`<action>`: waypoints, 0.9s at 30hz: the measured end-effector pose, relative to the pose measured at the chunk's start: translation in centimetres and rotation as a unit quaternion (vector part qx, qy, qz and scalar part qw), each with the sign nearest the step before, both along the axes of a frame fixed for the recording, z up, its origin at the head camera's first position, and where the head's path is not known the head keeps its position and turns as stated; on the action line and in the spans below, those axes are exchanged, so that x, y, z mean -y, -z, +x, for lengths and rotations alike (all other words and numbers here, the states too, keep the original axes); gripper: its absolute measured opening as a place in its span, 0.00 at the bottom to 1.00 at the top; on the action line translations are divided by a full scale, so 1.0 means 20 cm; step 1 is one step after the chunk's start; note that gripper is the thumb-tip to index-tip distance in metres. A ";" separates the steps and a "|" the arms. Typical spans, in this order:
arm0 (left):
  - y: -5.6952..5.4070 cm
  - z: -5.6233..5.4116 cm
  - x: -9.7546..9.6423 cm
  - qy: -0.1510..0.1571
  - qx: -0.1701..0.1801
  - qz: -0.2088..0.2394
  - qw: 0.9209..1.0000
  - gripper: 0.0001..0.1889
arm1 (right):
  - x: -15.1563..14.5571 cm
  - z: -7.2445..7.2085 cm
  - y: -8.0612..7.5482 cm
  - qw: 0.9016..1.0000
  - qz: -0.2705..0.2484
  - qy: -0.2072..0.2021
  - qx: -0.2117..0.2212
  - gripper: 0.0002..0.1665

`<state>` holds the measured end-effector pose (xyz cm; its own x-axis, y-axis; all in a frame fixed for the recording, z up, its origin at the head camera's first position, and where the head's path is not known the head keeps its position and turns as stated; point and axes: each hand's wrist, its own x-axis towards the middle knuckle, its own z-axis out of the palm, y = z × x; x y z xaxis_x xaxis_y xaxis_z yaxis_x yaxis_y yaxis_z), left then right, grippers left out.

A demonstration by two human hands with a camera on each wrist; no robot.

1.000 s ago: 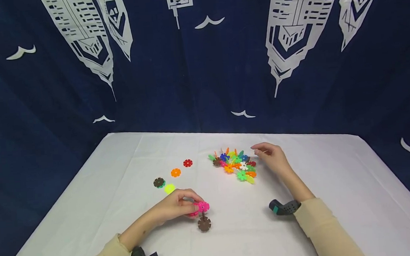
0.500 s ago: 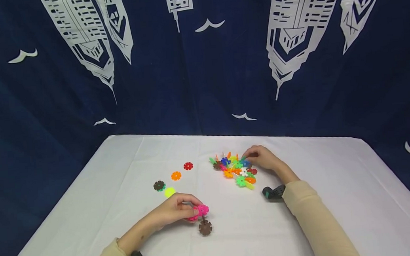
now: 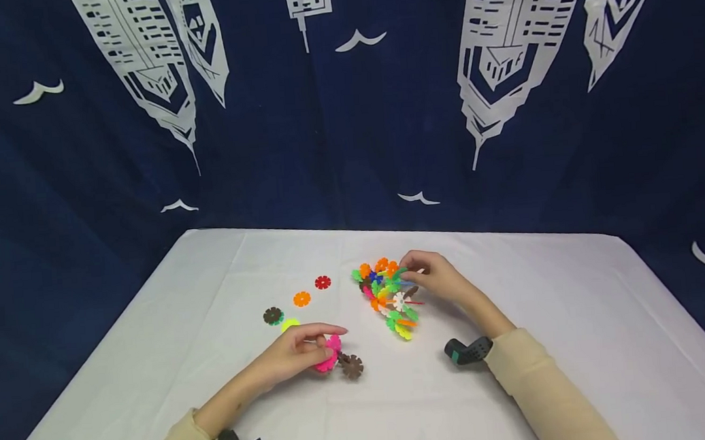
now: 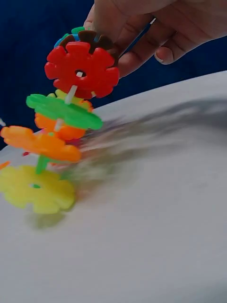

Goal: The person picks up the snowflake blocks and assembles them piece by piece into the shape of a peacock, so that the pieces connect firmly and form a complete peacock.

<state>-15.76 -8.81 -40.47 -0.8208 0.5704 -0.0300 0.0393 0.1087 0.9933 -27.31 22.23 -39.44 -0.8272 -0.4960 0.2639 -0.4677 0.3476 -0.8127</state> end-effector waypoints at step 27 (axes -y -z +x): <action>0.03 -0.05 0.16 -0.188 -0.259 -0.125 0.939 0.05 | 0.35 0.14 -0.03 0.998 -0.049 -0.011 -0.043 0.12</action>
